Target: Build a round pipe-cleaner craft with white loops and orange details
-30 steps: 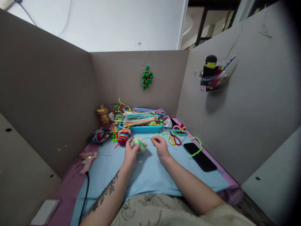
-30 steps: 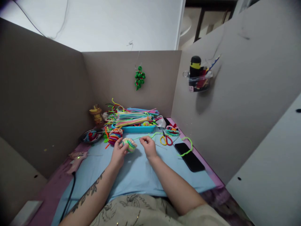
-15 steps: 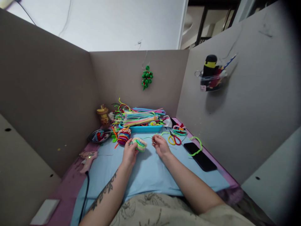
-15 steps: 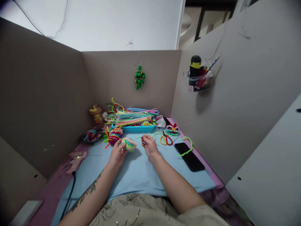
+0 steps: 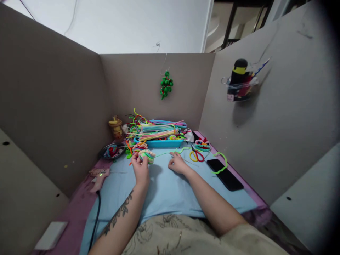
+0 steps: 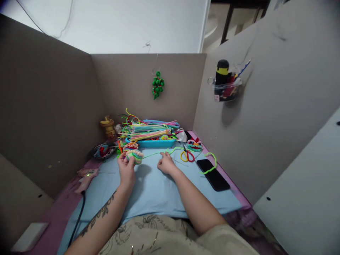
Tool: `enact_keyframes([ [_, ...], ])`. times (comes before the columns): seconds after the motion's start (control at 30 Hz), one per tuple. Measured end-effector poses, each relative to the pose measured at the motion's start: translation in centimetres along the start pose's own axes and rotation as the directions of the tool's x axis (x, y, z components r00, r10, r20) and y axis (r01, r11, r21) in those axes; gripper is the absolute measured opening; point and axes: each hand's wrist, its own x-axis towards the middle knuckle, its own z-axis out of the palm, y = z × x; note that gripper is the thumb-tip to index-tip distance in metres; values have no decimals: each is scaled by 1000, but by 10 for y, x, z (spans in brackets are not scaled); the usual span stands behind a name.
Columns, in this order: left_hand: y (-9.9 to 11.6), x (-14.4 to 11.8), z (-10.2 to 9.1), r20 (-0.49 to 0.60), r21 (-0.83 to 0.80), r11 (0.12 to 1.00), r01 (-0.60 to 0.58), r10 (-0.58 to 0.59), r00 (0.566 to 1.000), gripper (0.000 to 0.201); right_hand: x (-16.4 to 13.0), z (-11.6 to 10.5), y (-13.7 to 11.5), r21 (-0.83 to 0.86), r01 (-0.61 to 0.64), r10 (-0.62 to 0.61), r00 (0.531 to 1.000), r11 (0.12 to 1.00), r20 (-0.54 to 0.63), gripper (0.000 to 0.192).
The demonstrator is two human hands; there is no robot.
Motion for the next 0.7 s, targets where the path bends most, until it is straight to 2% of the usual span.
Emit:
enact_keyframes([
  [0.07,-1,0,0,4,0,1000,4,-4,1000,46,1,3,-6,-80,-43,45,999,996,26,9],
  [0.23,-2,0,-1,4,18,999,33,-33,999,47,0,-12,0,-153,-47,63,993,987,99,10],
  [0.27,-2,0,-1,5,22,999,34,-34,999,47,0,-15,1,-160,-57,69,995,985,69,9],
  [0.33,-3,1,-1,6,26,999,35,-35,999,48,-1,-18,2,-121,-83,76,995,989,-62,9],
  [0.37,-3,1,-1,6,24,999,36,-37,999,48,-2,-20,1,-50,-81,73,987,995,-143,9],
  [0.43,-4,1,-1,7,21,999,44,-45,999,47,-3,-25,-2,227,-29,87,965,973,-247,9],
  [0.47,-4,1,-1,6,20,999,50,-50,999,47,-5,-28,-4,414,11,97,966,910,-239,12],
  [0.5,-4,1,-1,7,21,998,57,-57,998,48,-7,-32,-7,600,44,92,977,799,-194,17],
  [0.57,-3,1,0,9,29,997,72,-72,997,48,-13,-38,-14,864,56,9,998,500,-70,24],
  [0.63,-3,1,0,5,37,996,83,-83,997,48,-21,-42,-22,964,47,-110,994,264,-18,28],
  [0.7,-3,1,0,0,42,996,83,-83,997,48,-29,-41,-29,990,27,-187,982,138,-1,32],
])
